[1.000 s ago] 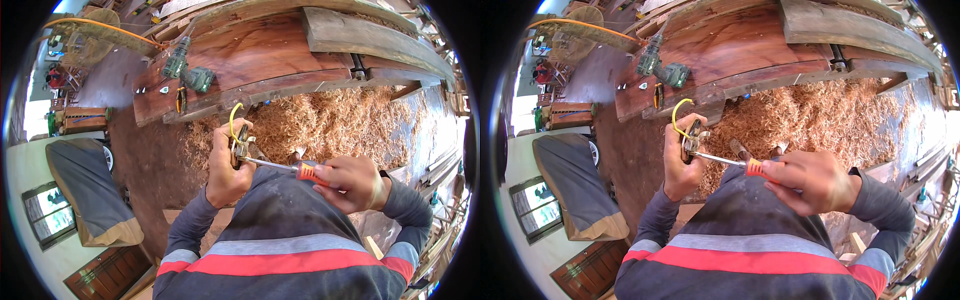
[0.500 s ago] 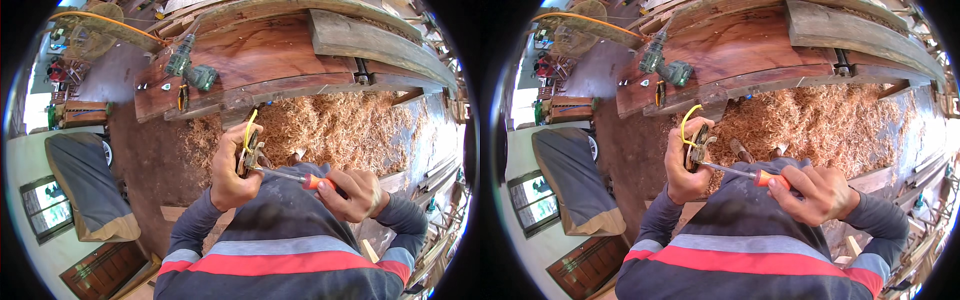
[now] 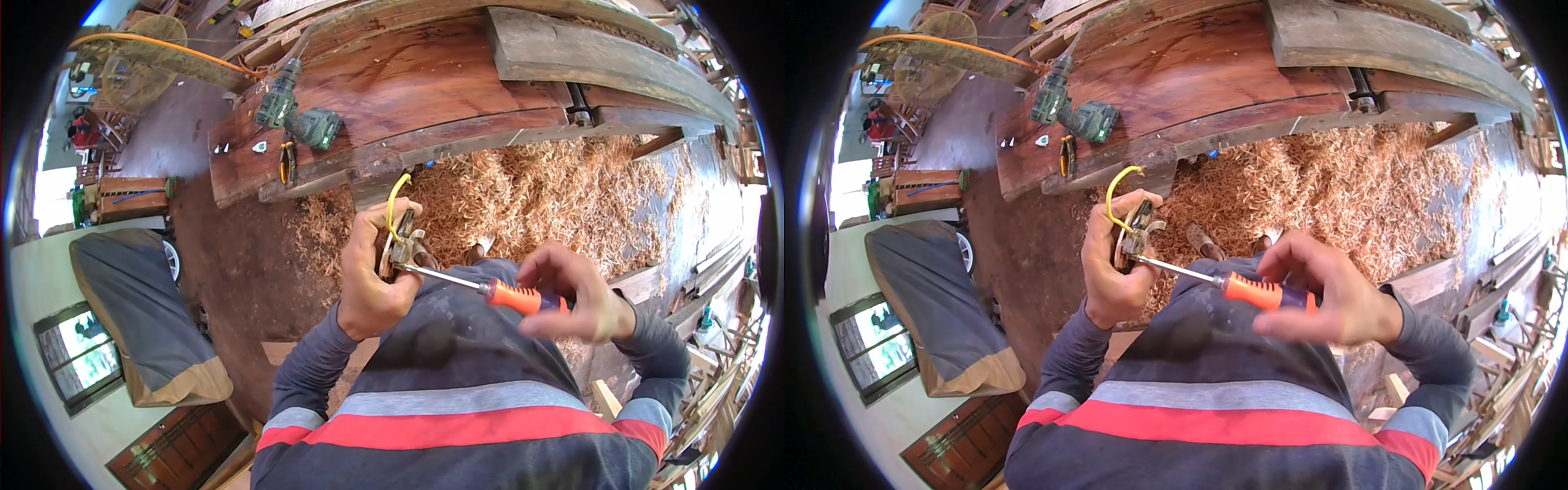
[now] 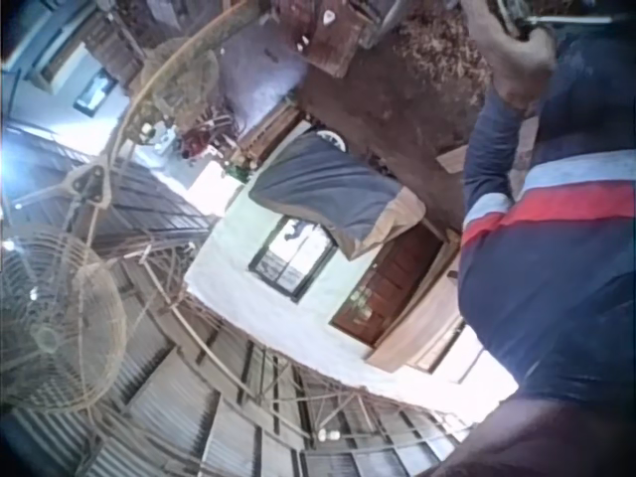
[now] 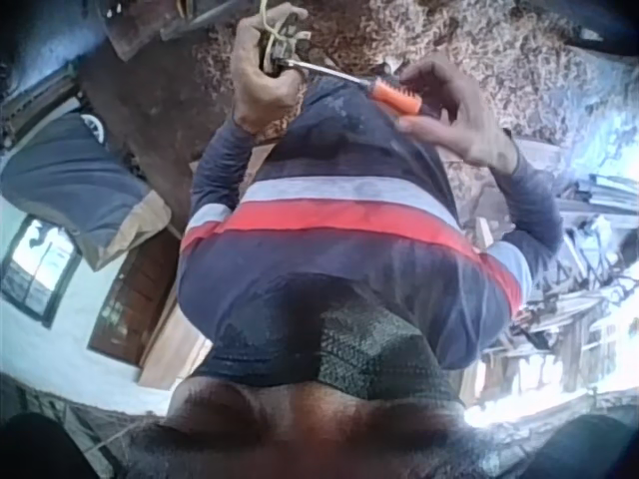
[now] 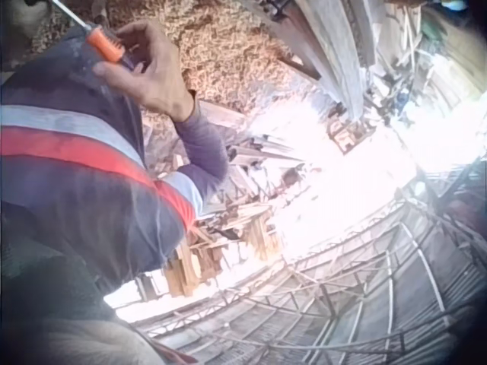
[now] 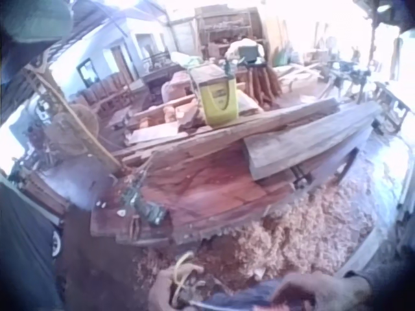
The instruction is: The person cuts a small wooden part using a band saw, applies glue to it, and uses a drill and a screwdriver to fasten the component together.
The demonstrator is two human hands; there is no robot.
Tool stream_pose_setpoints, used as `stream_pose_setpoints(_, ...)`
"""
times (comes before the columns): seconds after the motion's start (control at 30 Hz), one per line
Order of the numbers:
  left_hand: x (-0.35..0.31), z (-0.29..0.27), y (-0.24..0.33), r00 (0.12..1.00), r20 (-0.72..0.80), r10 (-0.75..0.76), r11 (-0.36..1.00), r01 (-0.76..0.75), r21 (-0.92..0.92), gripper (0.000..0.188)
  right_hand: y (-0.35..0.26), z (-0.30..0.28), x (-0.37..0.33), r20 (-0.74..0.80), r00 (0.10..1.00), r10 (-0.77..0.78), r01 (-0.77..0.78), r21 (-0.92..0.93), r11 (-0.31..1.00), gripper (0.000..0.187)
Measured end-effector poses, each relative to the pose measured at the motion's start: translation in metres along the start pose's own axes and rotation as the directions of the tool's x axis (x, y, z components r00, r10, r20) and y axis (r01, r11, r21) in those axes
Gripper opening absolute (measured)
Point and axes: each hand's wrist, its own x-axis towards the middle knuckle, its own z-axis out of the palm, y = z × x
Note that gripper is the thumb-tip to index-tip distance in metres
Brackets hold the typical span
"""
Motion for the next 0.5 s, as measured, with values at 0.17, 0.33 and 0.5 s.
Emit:
stream_pose_setpoints(0.17,0.000,-0.001,0.003,0.999,-0.015,0.044,0.998,-0.043,0.036,0.061,-0.008,0.003,-0.004,0.350,0.771,-0.532,0.491,-0.859,0.146,0.046)
stream_pose_setpoints(0.33,-0.004,0.001,-0.004,0.987,0.019,0.157,0.963,-0.157,0.219,0.063,0.002,0.010,0.000,0.100,0.844,-0.528,0.487,-0.557,0.673,0.029)
stream_pose_setpoints(0.5,-0.009,0.000,-0.002,0.967,0.021,0.256,0.947,-0.255,0.194,0.064,-0.010,0.003,-0.006,0.071,0.995,0.075,-0.072,-0.043,0.996,0.023)
